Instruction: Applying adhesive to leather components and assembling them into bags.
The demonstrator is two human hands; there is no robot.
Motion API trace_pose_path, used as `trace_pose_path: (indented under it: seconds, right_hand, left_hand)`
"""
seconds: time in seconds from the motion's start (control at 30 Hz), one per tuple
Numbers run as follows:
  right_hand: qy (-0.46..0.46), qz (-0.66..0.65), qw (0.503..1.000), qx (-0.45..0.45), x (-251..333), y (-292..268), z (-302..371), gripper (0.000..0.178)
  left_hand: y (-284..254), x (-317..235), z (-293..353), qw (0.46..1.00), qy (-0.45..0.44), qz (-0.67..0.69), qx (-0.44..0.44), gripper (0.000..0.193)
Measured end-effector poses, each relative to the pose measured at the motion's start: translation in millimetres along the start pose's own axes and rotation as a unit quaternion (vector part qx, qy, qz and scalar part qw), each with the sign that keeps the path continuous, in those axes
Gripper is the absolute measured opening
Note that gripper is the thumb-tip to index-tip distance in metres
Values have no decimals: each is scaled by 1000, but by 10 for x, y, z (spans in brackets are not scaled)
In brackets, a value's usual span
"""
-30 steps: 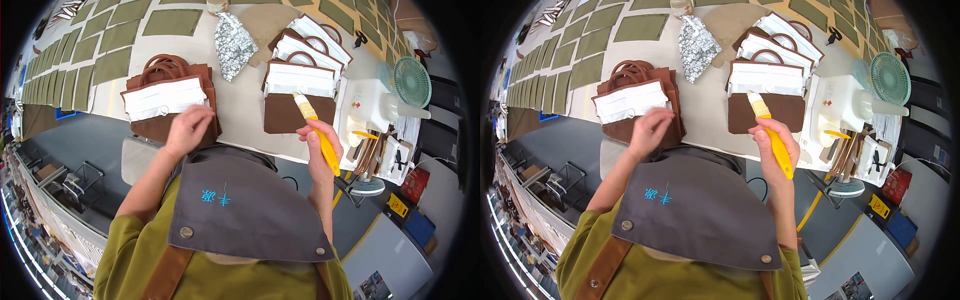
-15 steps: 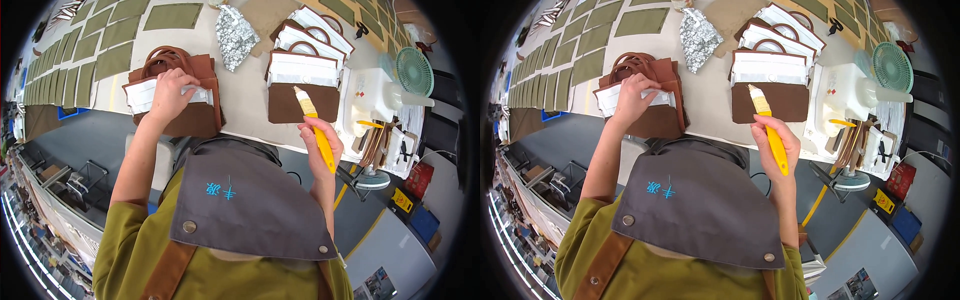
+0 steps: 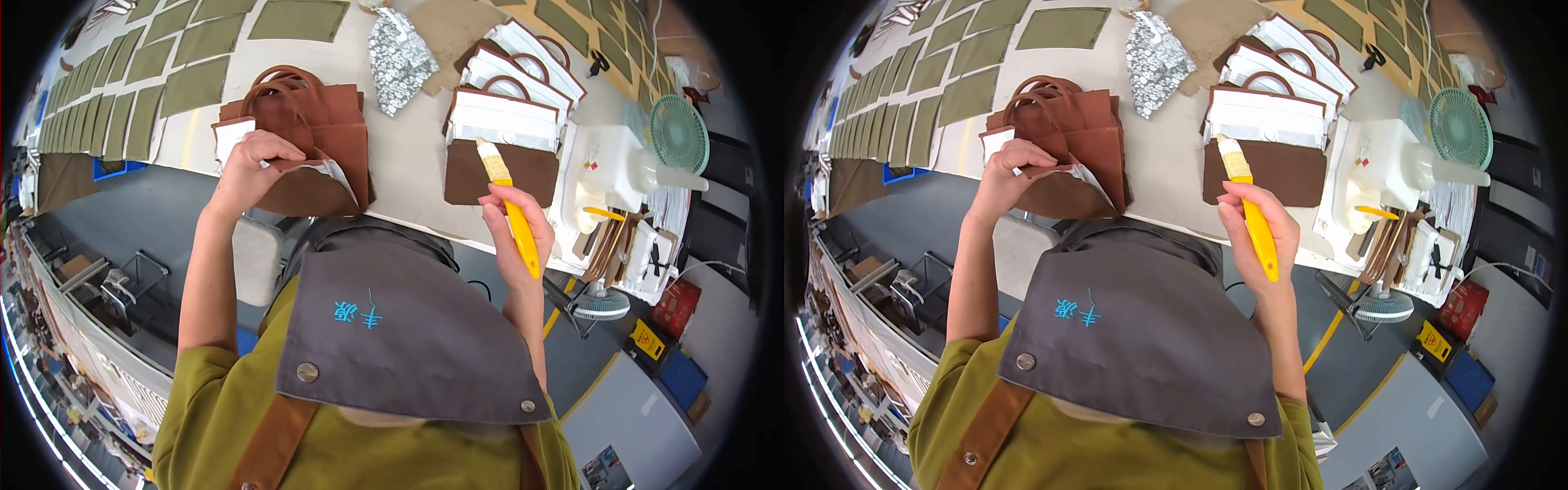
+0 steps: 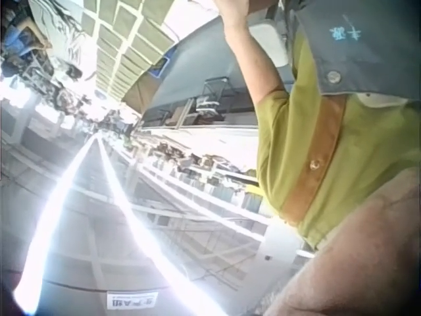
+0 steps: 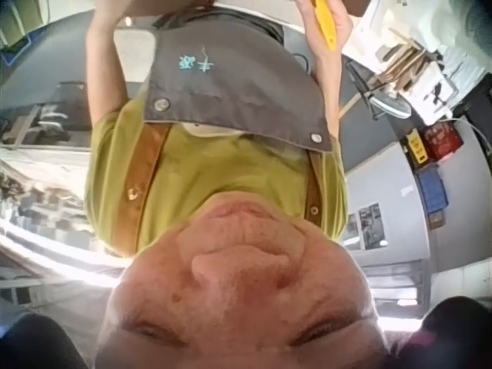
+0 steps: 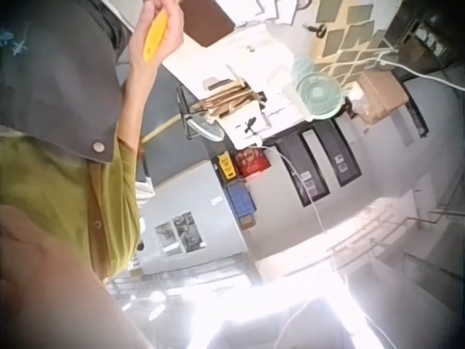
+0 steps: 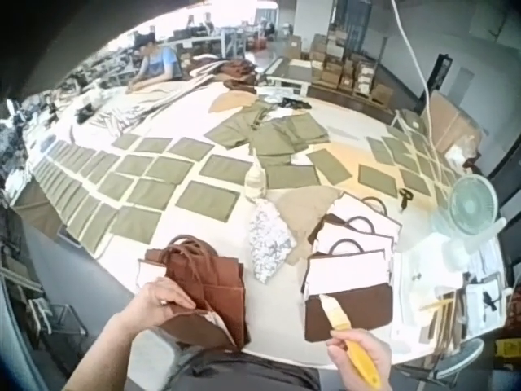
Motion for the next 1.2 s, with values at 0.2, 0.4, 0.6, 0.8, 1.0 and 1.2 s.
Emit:
trace_pose_path:
  seconds: [0.2, 0.4, 0.6, 0.8, 1.0, 1.2]
  right_hand:
    - [-33, 2, 999, 20, 88, 116, -94, 26]
    - [-43, -12, 997, 57, 184, 352, -191, 35]
    - [-134, -1, 988, 75, 270, 526, -245, 48]
    - [-148, 20, 986, 70, 254, 568, -278, 52]
    - [-200, 77, 972, 94, 76, 842, -348, 61]
    - [-295, 109, 933, 174, -111, 1682, -258, 69]
  left_hand:
    - [-51, -59, 39, 998, 56, -19, -14, 12]
    - [-147, -30, 93, 995, 66, -45, -58, 11]
    - [-138, 37, -101, 997, 12, 27, -76, 12]
    - [57, -46, -251, 994, 4, 85, -74, 12]
    - [293, -313, -213, 990, 130, -8, -56, 10]
    - [214, -161, 120, 988, 117, 17, -101, 12]
Point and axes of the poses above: each hand's wrist, its own z-axis away from the middle knuckle, its own y-axis out of the palm, x = y × z, the point moved 7 cm from there along -z, towards the middle knuckle, and after that the axes turned 13 degrees about -x, right-handed, at the moved point
